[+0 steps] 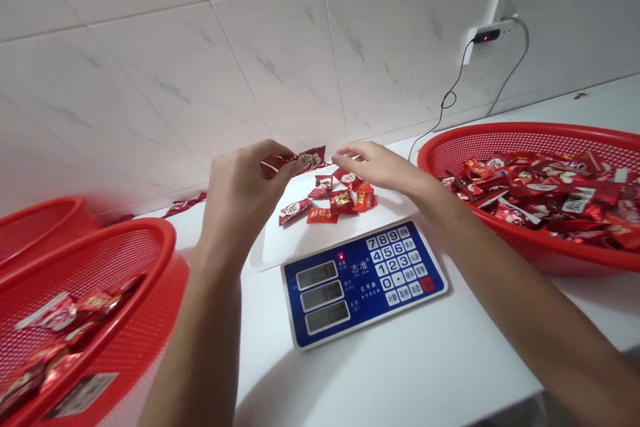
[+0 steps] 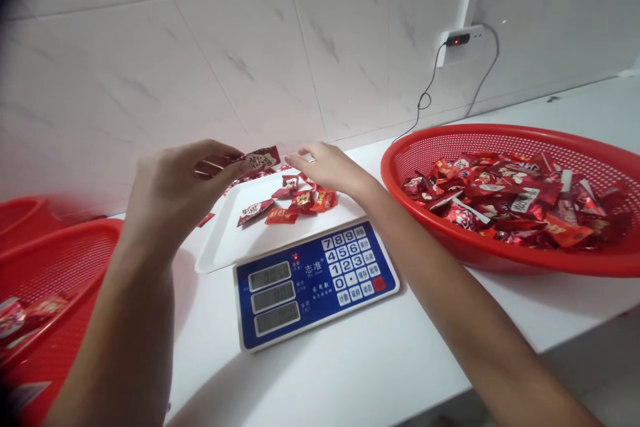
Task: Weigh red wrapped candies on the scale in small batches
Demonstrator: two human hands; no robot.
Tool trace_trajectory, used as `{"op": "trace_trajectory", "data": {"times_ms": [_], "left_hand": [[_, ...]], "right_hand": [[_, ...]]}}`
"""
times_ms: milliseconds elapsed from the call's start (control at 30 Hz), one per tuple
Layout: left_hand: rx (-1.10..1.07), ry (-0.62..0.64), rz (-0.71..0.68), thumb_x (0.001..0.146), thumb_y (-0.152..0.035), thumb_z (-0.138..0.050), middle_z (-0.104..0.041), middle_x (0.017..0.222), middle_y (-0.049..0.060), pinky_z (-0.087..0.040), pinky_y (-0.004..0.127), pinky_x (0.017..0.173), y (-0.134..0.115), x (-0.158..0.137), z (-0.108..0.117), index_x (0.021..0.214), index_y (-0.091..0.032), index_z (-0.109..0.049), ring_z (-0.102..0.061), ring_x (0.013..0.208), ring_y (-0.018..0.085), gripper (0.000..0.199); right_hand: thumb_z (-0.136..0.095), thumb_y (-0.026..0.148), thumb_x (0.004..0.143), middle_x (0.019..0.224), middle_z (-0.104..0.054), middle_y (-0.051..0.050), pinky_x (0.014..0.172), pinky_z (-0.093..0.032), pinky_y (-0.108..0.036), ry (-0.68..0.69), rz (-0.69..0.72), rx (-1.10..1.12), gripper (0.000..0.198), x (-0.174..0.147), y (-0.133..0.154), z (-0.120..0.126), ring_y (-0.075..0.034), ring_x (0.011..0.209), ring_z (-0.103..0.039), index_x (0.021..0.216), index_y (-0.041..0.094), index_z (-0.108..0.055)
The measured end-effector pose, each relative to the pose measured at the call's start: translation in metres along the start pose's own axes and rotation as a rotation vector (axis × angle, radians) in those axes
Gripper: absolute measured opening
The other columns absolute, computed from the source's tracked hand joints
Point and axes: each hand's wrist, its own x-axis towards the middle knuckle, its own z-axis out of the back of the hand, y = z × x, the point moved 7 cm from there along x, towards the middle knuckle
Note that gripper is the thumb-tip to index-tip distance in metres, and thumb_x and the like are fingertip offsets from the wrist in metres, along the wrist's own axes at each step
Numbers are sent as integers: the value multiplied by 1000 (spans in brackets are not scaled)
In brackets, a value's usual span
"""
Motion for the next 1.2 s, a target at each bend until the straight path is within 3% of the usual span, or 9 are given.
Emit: {"op": "trace_trajectory", "data": {"times_ms": [267,600,767,933,1200], "left_hand": [[23,27,1,81,-34,-69,-75,79,1,-49,28,66,-4,-2,-1,90,-22,-76,-67,69,16,17],[32,41,-13,81,-38,-68,-76,80,2,-48,27,65,-5,-2,-4,89,-22,-75,-67,69,17,19],[126,222,42,82,-35,-69,-75,78,3,-47,30,65,5,-3,-20,85,-22,-75,-68,72,20,14],[206,365,75,77,-37,-76,-77,94,5,-47,31,68,14,-5,-31,94,-23,-75,-69,77,21,22],[128,267,93,77,-37,-73,-77,89,2,-49,28,69,3,-6,-8,98,-27,-75,-71,77,19,23]], "right_hand": [[-56,43,95,130,-65,-12,100,-45,-38,60,54,-38,37,-5,9,-4,-25,118,-60,119,18,-68],[-57,42,95,130,-65,-11,101,-45,-38,75,66,-41,36,-2,6,-6,-23,117,-61,120,18,-67],[-61,41,93,135,-62,-14,100,-47,-37,69,20,-43,46,-2,4,-6,-23,119,-59,131,15,-61],[-64,39,91,132,-63,-15,99,-47,-37,61,-10,-74,49,-4,5,-2,-24,118,-60,133,14,-61],[-64,46,89,133,-62,-15,95,-50,-39,44,-15,-73,52,-4,4,0,-27,116,-61,134,19,-61]]}}
